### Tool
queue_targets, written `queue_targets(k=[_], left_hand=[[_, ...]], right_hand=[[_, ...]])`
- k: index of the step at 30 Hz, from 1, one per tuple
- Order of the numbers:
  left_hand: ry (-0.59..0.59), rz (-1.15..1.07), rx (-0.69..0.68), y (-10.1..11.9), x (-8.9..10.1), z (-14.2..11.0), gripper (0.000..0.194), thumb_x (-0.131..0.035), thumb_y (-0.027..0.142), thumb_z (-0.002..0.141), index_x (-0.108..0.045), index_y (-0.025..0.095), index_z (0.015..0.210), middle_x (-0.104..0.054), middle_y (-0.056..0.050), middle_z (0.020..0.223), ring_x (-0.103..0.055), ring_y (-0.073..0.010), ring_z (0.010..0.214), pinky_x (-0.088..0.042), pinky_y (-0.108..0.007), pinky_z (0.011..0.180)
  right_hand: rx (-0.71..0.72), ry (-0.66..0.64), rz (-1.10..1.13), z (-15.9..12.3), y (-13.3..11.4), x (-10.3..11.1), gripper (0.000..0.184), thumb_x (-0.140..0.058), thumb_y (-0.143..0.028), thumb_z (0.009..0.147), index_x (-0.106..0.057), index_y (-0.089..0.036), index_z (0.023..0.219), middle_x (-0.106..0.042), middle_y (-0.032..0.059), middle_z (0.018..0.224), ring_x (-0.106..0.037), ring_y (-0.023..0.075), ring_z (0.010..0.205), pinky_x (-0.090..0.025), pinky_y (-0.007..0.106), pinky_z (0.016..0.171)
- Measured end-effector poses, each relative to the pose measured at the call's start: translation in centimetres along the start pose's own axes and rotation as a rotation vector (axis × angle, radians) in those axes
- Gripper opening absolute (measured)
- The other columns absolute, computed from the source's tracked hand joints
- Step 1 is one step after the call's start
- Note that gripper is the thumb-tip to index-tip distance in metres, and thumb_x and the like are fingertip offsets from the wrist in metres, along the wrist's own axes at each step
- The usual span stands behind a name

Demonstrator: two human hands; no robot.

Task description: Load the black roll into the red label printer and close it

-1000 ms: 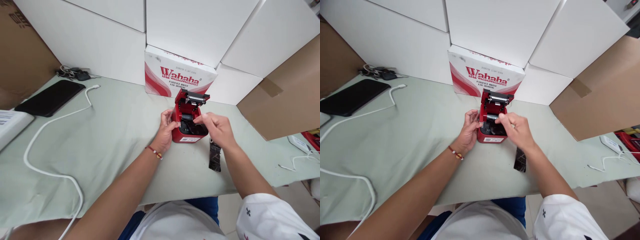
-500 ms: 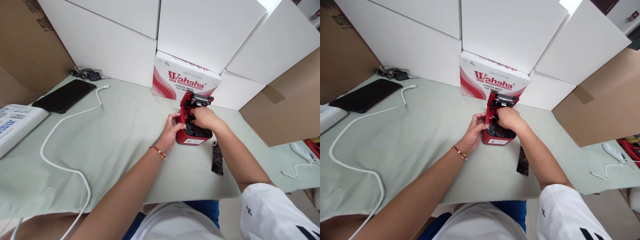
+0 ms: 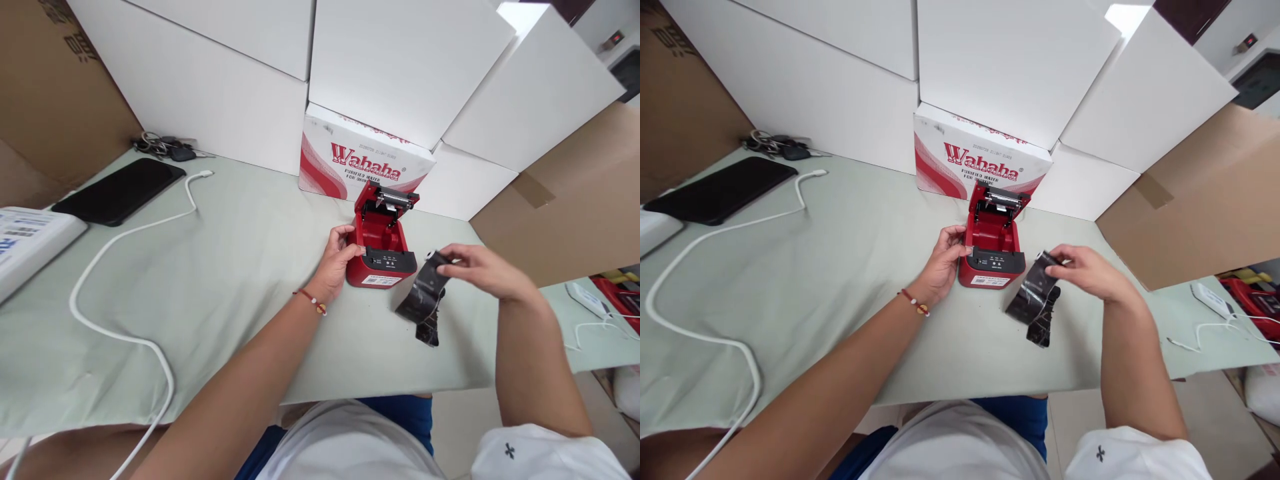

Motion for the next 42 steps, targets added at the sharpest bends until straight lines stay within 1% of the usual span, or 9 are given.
queue_targets(k=[6, 9, 14, 18, 21, 23, 26, 31, 42], left_hand=[[0.008, 0.017, 0.001, 0.2, 0.1, -0.2, 0.059, -0.087, 0.028, 0.058, -0.063, 0.027, 0.112, -0.069, -0.001, 0.122, -0.059, -0.0201, 0.115, -0.052, -0.033, 0.1], [0.01, 0.018, 0.001, 0.2, 0.2, -0.2, 0.058, -0.087, 0.027, 0.059, -0.064, 0.027, 0.112, -0.069, 0.0, 0.121, -0.059, -0.0194, 0.114, -0.052, -0.032, 0.098], [0.009, 0.033, -0.004, 0.1, 0.3, -0.1, 0.057, -0.086, 0.026, 0.06, -0.064, 0.027, 0.113, -0.068, 0.0, 0.12, -0.059, -0.0196, 0.112, -0.052, -0.032, 0.097], [0.009, 0.031, -0.011, 0.0, 0.4, -0.1, 0.057, -0.086, 0.027, 0.06, -0.063, 0.027, 0.113, -0.068, -0.001, 0.119, -0.059, -0.0198, 0.111, -0.051, -0.033, 0.096], [0.008, 0.028, -0.011, -0.1, 0.4, -0.1, 0.057, -0.086, 0.027, 0.061, -0.062, 0.027, 0.113, -0.068, -0.001, 0.121, -0.06, -0.0197, 0.113, -0.051, -0.033, 0.098], [0.004, 0.034, -0.014, -0.1, 0.4, -0.1, 0.057, -0.085, 0.027, 0.062, -0.062, 0.027, 0.114, -0.068, -0.001, 0.122, -0.06, -0.02, 0.114, -0.051, -0.033, 0.099], [-0.007, 0.049, -0.022, -0.2, 0.4, -0.1, 0.056, -0.085, 0.027, 0.063, -0.061, 0.027, 0.114, -0.068, -0.001, 0.121, -0.06, -0.0208, 0.116, -0.051, -0.034, 0.1], [-0.016, 0.057, -0.04, -0.2, 0.4, -0.2, 0.054, -0.086, 0.028, 0.066, -0.061, 0.026, 0.115, -0.068, -0.001, 0.123, -0.061, -0.021, 0.117, -0.052, -0.035, 0.103], [-0.019, 0.059, -0.027, -0.2, 0.3, -0.4, 0.05, -0.082, 0.025, 0.07, -0.06, 0.027, 0.115, -0.067, 0.0, 0.123, -0.061, -0.0211, 0.119, -0.051, -0.035, 0.103]], right_hand=[[-0.053, -0.017, -0.207, 1.2, 4.0, -5.2, 0.054, -0.066, -0.059, 0.095, -0.08, -0.022, 0.132, -0.084, 0.0062, 0.103, -0.068, 0.0197, 0.075, -0.055, 0.036, 0.074], [-0.11, 0.091, -0.276, 0.5, 5.4, -5.1, 0.062, -0.06, -0.057, 0.098, -0.076, -0.018, 0.145, -0.082, 0.0096, 0.098, -0.071, 0.025, 0.082, -0.056, 0.04, 0.08], [-0.13, 0.022, -0.331, -0.6, 6.9, -4.7, 0.048, -0.065, -0.039, 0.091, -0.082, -0.021, 0.133, -0.083, 0.0142, 0.132, -0.077, 0.0304, 0.105, -0.06, 0.044, 0.097], [-0.05, -0.191, -0.306, -2.2, 4.7, -4.0, 0.042, -0.068, -0.038, 0.094, -0.083, -0.022, 0.13, -0.083, 0.013, 0.133, -0.078, 0.0294, 0.111, -0.061, 0.042, 0.102], [0.217, -0.604, -0.194, -4.1, 0.4, -2.6, 0.039, -0.067, -0.049, 0.106, -0.084, -0.022, 0.129, -0.082, 0.0119, 0.13, -0.078, 0.0233, 0.107, -0.062, 0.034, 0.096], [0.389, -0.673, -0.148, -4.7, -2.7, -1.5, 0.041, -0.067, -0.052, 0.11, -0.083, -0.021, 0.132, -0.082, 0.0127, 0.129, -0.079, 0.0204, 0.105, -0.061, 0.031, 0.093], [0.497, -0.427, -0.153, -3.0, -6.2, -1.0, 0.044, -0.071, -0.053, 0.109, -0.082, -0.024, 0.14, -0.083, 0.0117, 0.128, -0.078, 0.0204, 0.104, -0.061, 0.032, 0.093], [0.388, 0.06, -0.368, 4.2, -8.5, -3.4, 0.042, -0.074, -0.026, 0.097, -0.084, -0.026, 0.137, -0.085, 0.007, 0.127, -0.077, 0.0228, 0.099, -0.061, 0.036, 0.091], [0.279, -0.069, -0.709, 11.3, -10.1, -7.7, 0.032, -0.073, -0.011, 0.09, -0.088, -0.018, 0.118, -0.088, 0.0153, 0.119, -0.08, 0.0336, 0.106, -0.057, 0.038, 0.089]])
Point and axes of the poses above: each hand's wrist, its own z-axis towards the middle knuckle, its own x-axis out of the back of the hand, y = z × x, the point moved 2 cm from there along z, towards the middle knuckle
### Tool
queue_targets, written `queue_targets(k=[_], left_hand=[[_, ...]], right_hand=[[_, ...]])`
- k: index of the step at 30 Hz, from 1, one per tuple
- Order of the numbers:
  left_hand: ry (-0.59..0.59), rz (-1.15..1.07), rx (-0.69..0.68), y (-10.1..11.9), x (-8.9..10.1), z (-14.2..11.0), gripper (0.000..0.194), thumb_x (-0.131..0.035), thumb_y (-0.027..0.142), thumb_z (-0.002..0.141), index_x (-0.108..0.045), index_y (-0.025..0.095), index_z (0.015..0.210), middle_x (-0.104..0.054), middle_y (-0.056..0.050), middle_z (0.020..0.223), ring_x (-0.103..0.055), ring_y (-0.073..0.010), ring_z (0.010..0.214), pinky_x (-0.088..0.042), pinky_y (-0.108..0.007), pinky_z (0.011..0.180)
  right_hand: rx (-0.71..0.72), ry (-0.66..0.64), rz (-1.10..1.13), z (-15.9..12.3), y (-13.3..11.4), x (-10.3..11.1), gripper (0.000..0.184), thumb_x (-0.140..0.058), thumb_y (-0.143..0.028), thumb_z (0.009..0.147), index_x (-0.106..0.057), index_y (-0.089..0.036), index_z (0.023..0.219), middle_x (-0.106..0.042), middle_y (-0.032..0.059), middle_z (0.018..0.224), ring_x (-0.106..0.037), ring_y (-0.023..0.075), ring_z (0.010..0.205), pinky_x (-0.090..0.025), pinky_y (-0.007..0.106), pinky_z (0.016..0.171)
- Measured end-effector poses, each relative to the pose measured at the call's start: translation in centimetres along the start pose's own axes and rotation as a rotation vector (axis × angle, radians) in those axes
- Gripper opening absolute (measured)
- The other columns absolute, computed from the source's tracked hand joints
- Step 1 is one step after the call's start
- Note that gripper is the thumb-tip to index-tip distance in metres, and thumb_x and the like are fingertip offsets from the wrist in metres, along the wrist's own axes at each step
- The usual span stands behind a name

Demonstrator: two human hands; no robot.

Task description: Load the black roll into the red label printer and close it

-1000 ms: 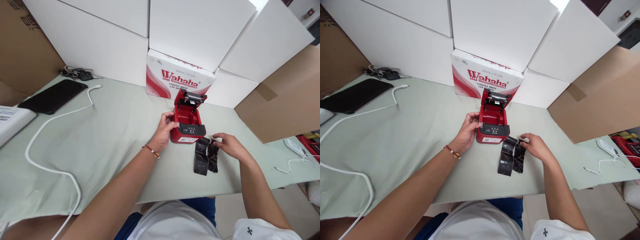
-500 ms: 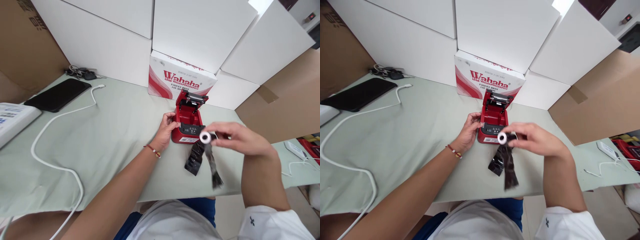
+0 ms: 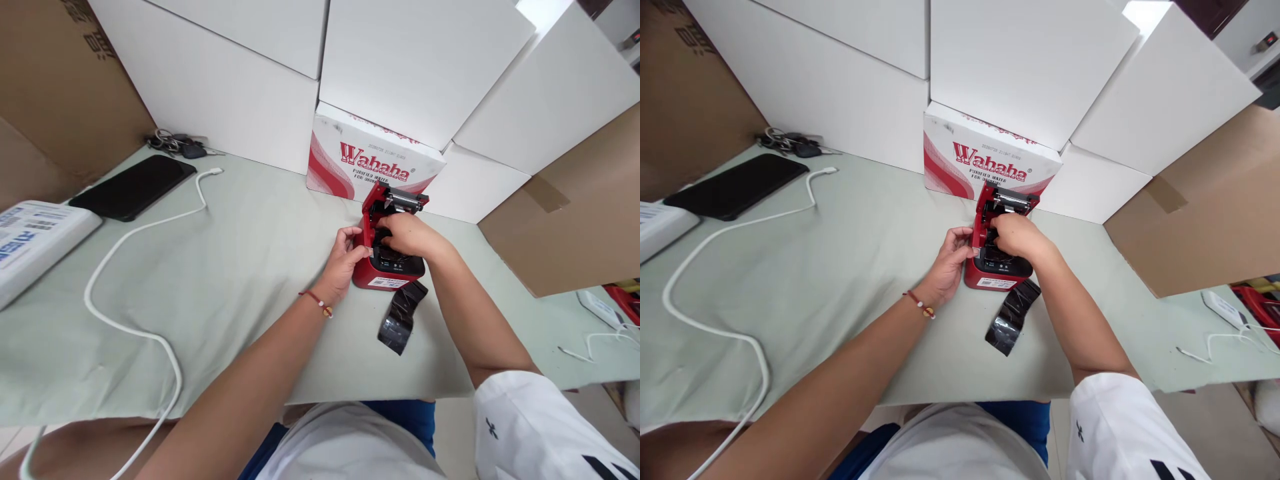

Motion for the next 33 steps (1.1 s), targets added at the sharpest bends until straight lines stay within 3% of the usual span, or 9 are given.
queue_targets(k=[3, 6, 9, 13, 17, 21, 26, 30, 33], left_hand=[[0.002, -0.007, -0.002, 0.0, -0.1, 0.0, 0.05, -0.082, 0.025, 0.07, -0.06, 0.026, 0.114, -0.067, 0.0, 0.121, -0.061, -0.0207, 0.117, -0.051, -0.035, 0.103], [0.005, -0.009, -0.002, -0.2, -0.1, 0.1, 0.05, -0.081, 0.022, 0.071, -0.059, 0.026, 0.115, -0.067, 0.0, 0.118, -0.061, -0.0202, 0.114, -0.052, -0.035, 0.102], [0.012, 0.027, -0.016, -0.5, -0.1, 0.0, 0.046, -0.082, 0.027, 0.076, -0.058, 0.027, 0.116, -0.068, -0.001, 0.118, -0.063, -0.0225, 0.117, -0.053, -0.038, 0.108], [0.026, 0.182, -0.19, -0.7, -0.3, -0.9, 0.046, -0.081, 0.044, 0.092, -0.06, 0.027, 0.13, -0.065, -0.01, 0.145, -0.058, -0.0306, 0.146, -0.041, -0.049, 0.133], [-0.064, 0.386, -0.343, -0.6, -0.8, -2.0, 0.065, -0.09, 0.044, 0.088, -0.061, 0.028, 0.144, -0.05, -0.015, 0.167, -0.04, -0.0367, 0.169, -0.028, -0.054, 0.145], [-0.066, 0.415, -0.357, -0.8, -0.8, -2.2, 0.07, -0.089, 0.035, 0.087, -0.058, 0.031, 0.149, -0.048, -0.013, 0.168, -0.038, -0.0371, 0.171, -0.024, -0.057, 0.148], [-0.078, 0.384, -0.334, -1.1, -0.8, -2.0, 0.079, -0.088, 0.03, 0.085, -0.053, 0.033, 0.156, -0.043, -0.013, 0.174, -0.034, -0.0371, 0.173, -0.026, -0.059, 0.147], [-0.065, 0.369, -0.313, -1.1, -0.6, -2.0, 0.083, -0.091, 0.025, 0.083, -0.053, 0.035, 0.156, -0.045, -0.011, 0.174, -0.034, -0.0362, 0.173, -0.029, -0.058, 0.146], [-0.053, 0.405, -0.332, -0.9, -0.5, -2.1, 0.087, -0.093, 0.027, 0.082, -0.053, 0.036, 0.158, -0.041, -0.011, 0.177, -0.033, -0.0366, 0.175, -0.028, -0.058, 0.147]], right_hand=[[0.005, 0.022, 0.039, -1.1, 0.1, -0.5, 0.03, -0.07, -0.015, 0.097, -0.087, -0.019, 0.121, -0.088, 0.0133, 0.124, -0.081, 0.0322, 0.112, -0.06, 0.04, 0.096], [0.06, 0.187, 0.234, -4.6, 0.5, -0.9, 0.032, -0.065, -0.026, 0.106, -0.084, -0.024, 0.131, -0.084, 0.0095, 0.138, -0.08, 0.0275, 0.121, -0.062, 0.042, 0.107], [0.216, 0.363, 0.442, -9.0, 0.9, -2.2, 0.024, -0.069, -0.036, 0.108, -0.086, -0.028, 0.123, -0.083, 0.0073, 0.144, -0.079, 0.0269, 0.128, -0.063, 0.047, 0.114], [0.337, 0.56, 0.402, -13.0, 1.1, -5.1, 0.028, -0.07, -0.027, 0.109, -0.084, -0.034, 0.133, -0.082, 0.0063, 0.147, -0.076, 0.0274, 0.131, -0.064, 0.053, 0.114], [0.359, 0.636, 0.327, -14.2, 0.6, -7.0, 0.039, -0.069, -0.025, 0.109, -0.08, -0.034, 0.145, -0.079, 0.0088, 0.153, -0.075, 0.0308, 0.136, -0.064, 0.059, 0.114], [0.308, 0.631, 0.392, -13.4, 1.1, -5.5, 0.026, -0.065, -0.036, 0.113, -0.086, -0.034, 0.13, -0.085, 0.0078, 0.139, -0.078, 0.0298, 0.132, -0.063, 0.058, 0.117], [-0.021, 0.964, 0.51, -8.1, 5.2, -2.3, 0.046, -0.056, -0.057, 0.116, -0.078, -0.031, 0.147, -0.07, 0.01, 0.165, -0.06, 0.0289, 0.161, -0.041, 0.058, 0.141], [-0.083, 0.915, 0.733, -2.9, 7.1, -2.4, 0.07, -0.052, -0.076, 0.11, -0.07, -0.026, 0.157, -0.065, 0.0141, 0.17, -0.058, 0.0294, 0.163, -0.04, 0.056, 0.141], [-0.029, 0.871, 0.737, -2.3, 6.3, -2.8, 0.074, -0.048, -0.082, 0.11, -0.075, -0.025, 0.149, -0.073, 0.0143, 0.159, -0.065, 0.0286, 0.154, -0.046, 0.053, 0.137]])
Point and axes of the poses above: each hand's wrist, its own z-axis towards the middle knuckle, its own x-axis out of the back of the hand, y = z × x, the point moved 2 cm from there along z, towards the middle knuckle
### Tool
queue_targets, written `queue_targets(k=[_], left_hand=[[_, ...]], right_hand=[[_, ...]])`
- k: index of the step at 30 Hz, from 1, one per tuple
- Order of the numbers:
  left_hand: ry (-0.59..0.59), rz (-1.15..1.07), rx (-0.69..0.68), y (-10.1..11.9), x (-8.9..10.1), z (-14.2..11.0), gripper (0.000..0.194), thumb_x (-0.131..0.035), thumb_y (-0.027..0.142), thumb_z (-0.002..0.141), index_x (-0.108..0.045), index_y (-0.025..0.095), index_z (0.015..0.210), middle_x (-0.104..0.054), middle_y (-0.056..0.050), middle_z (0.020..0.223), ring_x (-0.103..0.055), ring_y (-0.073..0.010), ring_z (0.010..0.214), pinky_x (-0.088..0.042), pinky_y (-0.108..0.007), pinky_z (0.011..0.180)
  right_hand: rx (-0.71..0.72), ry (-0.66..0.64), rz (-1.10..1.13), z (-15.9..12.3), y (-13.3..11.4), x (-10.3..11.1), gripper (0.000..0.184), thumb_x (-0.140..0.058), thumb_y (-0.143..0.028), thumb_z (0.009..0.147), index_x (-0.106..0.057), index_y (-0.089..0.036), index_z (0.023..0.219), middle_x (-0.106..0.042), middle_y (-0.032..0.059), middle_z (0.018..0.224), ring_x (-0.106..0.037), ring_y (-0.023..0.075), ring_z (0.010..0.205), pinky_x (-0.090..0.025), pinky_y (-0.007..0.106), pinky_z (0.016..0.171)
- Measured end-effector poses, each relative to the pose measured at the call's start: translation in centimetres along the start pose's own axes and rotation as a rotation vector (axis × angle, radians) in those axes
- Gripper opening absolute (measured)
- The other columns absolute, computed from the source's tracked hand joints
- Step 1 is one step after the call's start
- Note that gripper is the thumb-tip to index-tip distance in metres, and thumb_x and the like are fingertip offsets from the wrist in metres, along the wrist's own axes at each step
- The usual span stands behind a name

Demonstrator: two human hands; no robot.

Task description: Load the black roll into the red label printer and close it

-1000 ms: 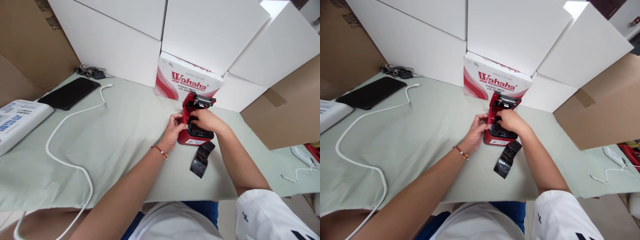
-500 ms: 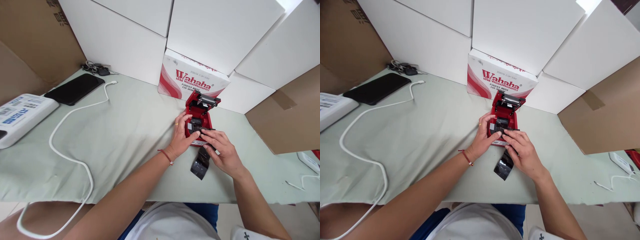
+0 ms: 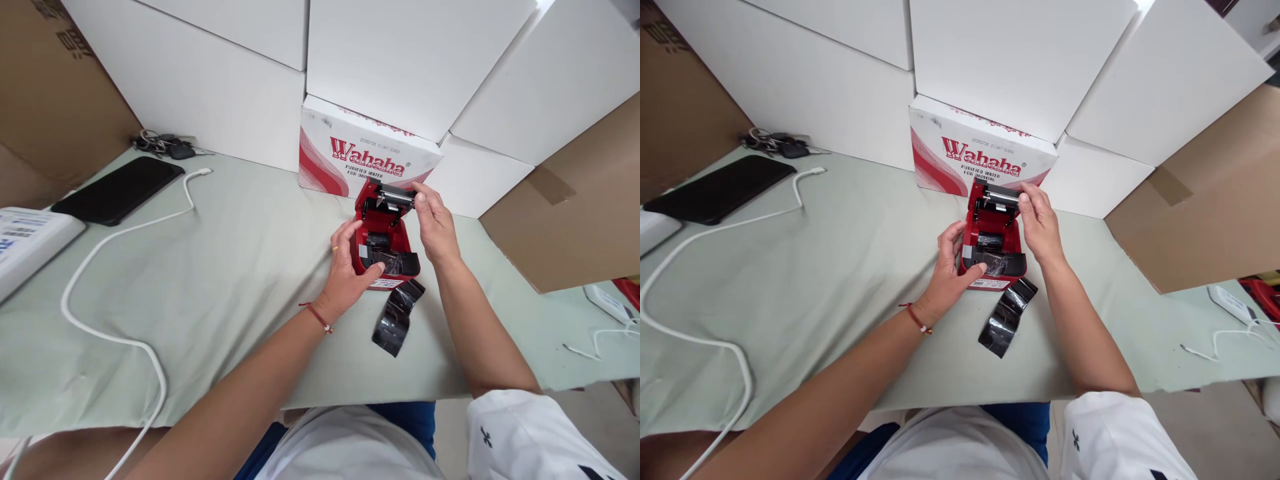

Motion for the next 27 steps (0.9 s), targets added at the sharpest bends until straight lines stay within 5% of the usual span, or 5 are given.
queue_targets(k=[7, 11, 16, 22, 27], left_hand=[[-0.018, 0.155, -0.096, 0.6, 0.5, -0.1, 0.093, -0.094, 0.032, 0.085, -0.052, 0.038, 0.167, -0.026, -0.011, 0.191, -0.016, -0.0404, 0.183, -0.023, -0.061, 0.149], [-0.084, 0.191, -0.116, 0.9, 0.5, 0.1, 0.072, -0.087, 0.03, 0.092, -0.063, 0.036, 0.159, -0.026, -0.009, 0.193, -0.023, -0.0398, 0.183, -0.021, -0.061, 0.15], [-0.137, 0.21, -0.089, 0.9, 0.7, 0.3, 0.043, -0.083, 0.028, 0.092, -0.075, 0.03, 0.134, -0.037, -0.011, 0.188, -0.031, -0.0394, 0.18, -0.024, -0.062, 0.149], [-0.131, 0.222, -0.061, 0.6, 1.0, 0.2, 0.042, -0.085, 0.035, 0.093, -0.075, 0.029, 0.133, -0.042, -0.015, 0.176, -0.033, -0.0401, 0.177, -0.029, -0.061, 0.148], [-0.157, 0.15, -0.022, 0.6, 1.4, 0.8, 0.031, -0.074, 0.044, 0.101, -0.078, 0.027, 0.127, -0.046, -0.013, 0.172, -0.034, -0.0359, 0.177, -0.027, -0.056, 0.149]], right_hand=[[0.041, -0.052, -0.09, -6.0, -2.8, 1.8, 0.065, -0.045, -0.076, 0.115, -0.089, -0.028, 0.122, -0.083, 0.0116, 0.128, -0.077, 0.0266, 0.129, -0.06, 0.047, 0.121], [0.03, -0.035, -0.025, -8.6, -2.2, 1.4, 0.06, -0.053, -0.072, 0.113, -0.089, -0.028, 0.096, -0.085, 0.0109, 0.109, -0.08, 0.0276, 0.115, -0.063, 0.051, 0.115], [0.03, 0.054, -0.045, -9.5, -1.5, 0.4, 0.055, -0.05, -0.066, 0.114, -0.088, -0.029, 0.098, -0.083, 0.0113, 0.104, -0.077, 0.0294, 0.115, -0.062, 0.055, 0.116], [0.112, -0.023, -0.099, -9.5, -1.5, 0.3, 0.046, -0.051, -0.053, 0.116, -0.086, -0.028, 0.1, -0.081, 0.011, 0.104, -0.075, 0.0279, 0.113, -0.061, 0.052, 0.113], [0.182, 0.13, -0.046, -10.0, -0.7, -0.4, 0.043, -0.053, -0.051, 0.117, -0.085, -0.026, 0.101, -0.08, 0.0088, 0.101, -0.076, 0.0262, 0.108, -0.062, 0.05, 0.108]])
Point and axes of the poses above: each hand's wrist, its own z-axis towards the middle knuckle, its own x-axis out of the back of the hand, y = z × x, the point moved 2 cm from there along z, towards the middle knuckle
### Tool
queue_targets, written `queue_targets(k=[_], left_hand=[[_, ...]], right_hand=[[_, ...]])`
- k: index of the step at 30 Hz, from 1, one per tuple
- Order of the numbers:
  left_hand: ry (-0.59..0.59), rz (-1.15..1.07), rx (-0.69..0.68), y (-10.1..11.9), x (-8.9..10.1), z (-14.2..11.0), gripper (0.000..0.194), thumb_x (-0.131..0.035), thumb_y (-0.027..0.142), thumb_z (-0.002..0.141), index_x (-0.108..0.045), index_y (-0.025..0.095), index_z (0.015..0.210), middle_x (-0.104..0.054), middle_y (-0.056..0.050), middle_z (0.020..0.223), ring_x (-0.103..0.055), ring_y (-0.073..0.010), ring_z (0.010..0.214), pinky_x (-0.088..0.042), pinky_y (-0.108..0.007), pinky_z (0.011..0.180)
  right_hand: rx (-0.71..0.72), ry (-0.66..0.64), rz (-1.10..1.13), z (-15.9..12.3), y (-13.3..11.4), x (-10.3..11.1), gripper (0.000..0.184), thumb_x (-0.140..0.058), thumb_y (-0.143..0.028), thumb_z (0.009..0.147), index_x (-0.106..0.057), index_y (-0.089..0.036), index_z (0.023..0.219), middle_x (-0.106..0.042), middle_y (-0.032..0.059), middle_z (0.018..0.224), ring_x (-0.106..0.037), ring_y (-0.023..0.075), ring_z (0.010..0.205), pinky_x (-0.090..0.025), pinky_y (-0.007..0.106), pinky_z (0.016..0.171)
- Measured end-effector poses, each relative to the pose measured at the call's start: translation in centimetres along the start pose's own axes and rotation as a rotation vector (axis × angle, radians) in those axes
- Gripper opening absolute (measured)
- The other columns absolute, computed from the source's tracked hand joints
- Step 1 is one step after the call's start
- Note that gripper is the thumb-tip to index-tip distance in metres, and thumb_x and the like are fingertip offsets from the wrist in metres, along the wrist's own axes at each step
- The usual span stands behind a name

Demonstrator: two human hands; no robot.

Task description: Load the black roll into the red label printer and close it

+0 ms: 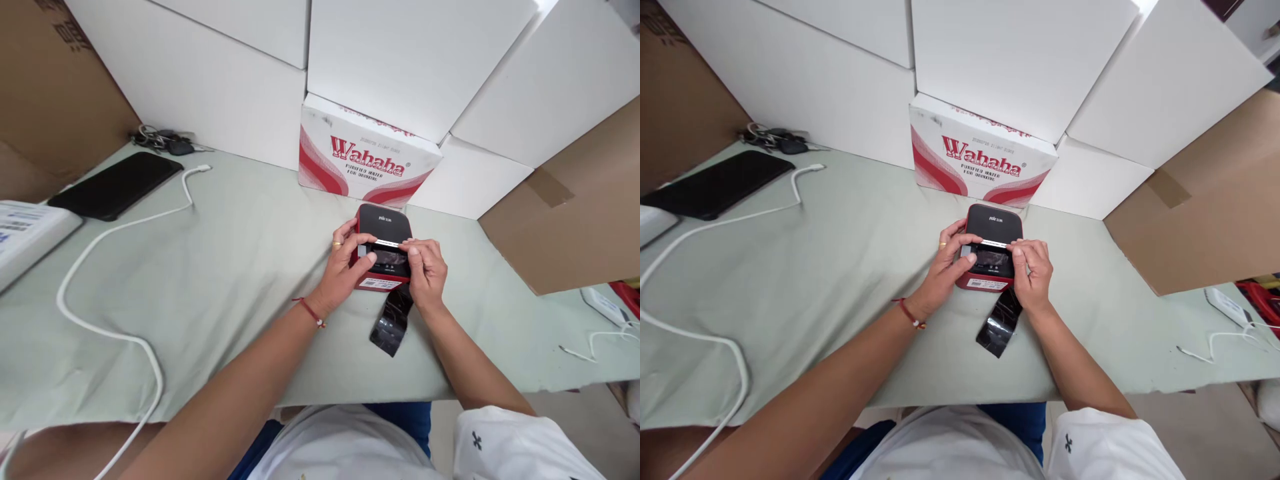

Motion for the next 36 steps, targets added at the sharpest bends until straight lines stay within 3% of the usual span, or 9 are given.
queue_targets(k=[3, 6, 9, 14, 19, 23, 28, 33, 36], left_hand=[[0.052, -0.164, 0.064, -0.6, 0.5, 0.7, 0.032, -0.069, 0.036, 0.097, -0.075, 0.027, 0.128, -0.054, -0.011, 0.167, -0.045, -0.0339, 0.17, -0.032, -0.056, 0.147], [0.101, -0.313, 0.135, -1.2, 0.7, 1.4, 0.058, -0.077, 0.031, 0.084, -0.064, 0.029, 0.14, -0.063, -0.009, 0.163, -0.053, -0.0343, 0.165, -0.035, -0.058, 0.145], [0.121, -0.333, 0.176, -1.2, 0.6, 1.7, 0.078, -0.08, 0.03, 0.078, -0.053, 0.034, 0.151, -0.053, -0.008, 0.178, -0.041, -0.0344, 0.175, -0.03, -0.06, 0.147], [0.136, -0.376, 0.206, -0.6, 0.6, 1.7, 0.103, -0.079, 0.024, 0.073, -0.038, 0.041, 0.165, -0.027, -0.002, 0.195, -0.008, -0.0311, 0.188, -0.007, -0.059, 0.152], [0.063, -0.482, 0.266, -0.7, 0.6, 1.8, 0.106, -0.078, 0.022, 0.073, -0.034, 0.043, 0.168, -0.022, 0.0, 0.197, -0.002, -0.0287, 0.189, -0.01, -0.053, 0.153], [0.093, -0.521, 0.291, -1.1, 0.3, 1.7, 0.092, -0.08, 0.025, 0.075, -0.045, 0.039, 0.159, -0.034, -0.003, 0.19, -0.02, -0.0307, 0.185, -0.021, -0.052, 0.151], [0.261, -0.584, 0.317, -1.8, -0.6, 1.6, 0.06, -0.082, 0.037, 0.082, -0.061, 0.03, 0.138, -0.06, -0.007, 0.166, -0.047, -0.0295, 0.168, -0.039, -0.045, 0.141], [0.446, -0.532, 0.321, -2.5, -0.5, 1.6, 0.023, -0.072, 0.042, 0.09, -0.069, 0.023, 0.104, -0.074, -0.006, 0.115, -0.07, -0.0216, 0.118, -0.057, -0.037, 0.112], [0.5, -0.477, 0.293, -2.6, 0.1, 1.6, 0.009, -0.066, 0.03, 0.081, -0.066, 0.022, 0.085, -0.072, -0.004, 0.097, -0.067, -0.0166, 0.094, -0.057, -0.031, 0.093]], right_hand=[[0.053, 0.026, 0.021, -0.8, -0.3, -0.2, 0.036, -0.056, -0.043, 0.118, -0.085, -0.026, 0.107, -0.082, 0.0084, 0.108, -0.077, 0.0246, 0.112, -0.061, 0.049, 0.11], [0.15, -0.022, -0.015, -1.7, -1.3, -0.1, 0.033, -0.055, -0.04, 0.117, -0.085, -0.026, 0.12, -0.083, 0.0097, 0.124, -0.077, 0.0257, 0.122, -0.057, 0.054, 0.12], [0.292, -0.052, -0.03, -2.1, -2.6, 0.2, 0.034, -0.054, -0.037, 0.116, -0.086, -0.027, 0.119, -0.085, 0.0088, 0.123, -0.077, 0.0274, 0.123, -0.056, 0.058, 0.123], [0.404, -0.064, 0.001, -1.7, -3.5, 0.2, 0.03, -0.057, -0.026, 0.112, -0.087, -0.026, 0.113, -0.088, 0.0078, 0.106, -0.077, 0.0272, 0.11, -0.064, 0.049, 0.095], [0.401, -0.085, -0.001, -1.5, -3.9, 0.5, 0.03, -0.059, -0.025, 0.112, -0.089, -0.026, 0.112, -0.089, 0.0081, 0.105, -0.077, 0.0265, 0.106, -0.065, 0.048, 0.091], [0.204, -0.214, 0.084, 0.4, -3.9, 1.5, 0.047, -0.051, -0.044, 0.119, -0.089, -0.026, 0.096, -0.088, 0.0082, 0.098, -0.079, 0.0257, 0.101, -0.065, 0.049, 0.095], [-0.252, -0.494, -0.074, 7.0, -3.0, 1.3, 0.04, -0.059, -0.051, 0.114, -0.088, -0.023, 0.113, -0.087, 0.0078, 0.115, -0.079, 0.022, 0.094, -0.064, 0.039, 0.09], [-0.181, -1.049, -0.702, 11.4, -3.6, -2.8, 0.039, -0.064, -0.024, 0.107, -0.082, -0.025, 0.141, -0.084, 0.0096, 0.14, -0.077, 0.0292, 0.127, -0.056, 0.037, 0.103], [-0.173, -1.145, -0.773, 11.6, -4.0, -4.9, 0.035, -0.077, -0.023, 0.098, -0.086, -0.023, 0.131, -0.086, 0.0136, 0.133, -0.078, 0.0351, 0.123, -0.053, 0.037, 0.089]])
Point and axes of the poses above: each hand's wrist, its own z-axis towards the middle knuckle, its own x-axis out of the back of the hand, y = z × x, the point moved 2 cm from there along z, towards the middle knuckle
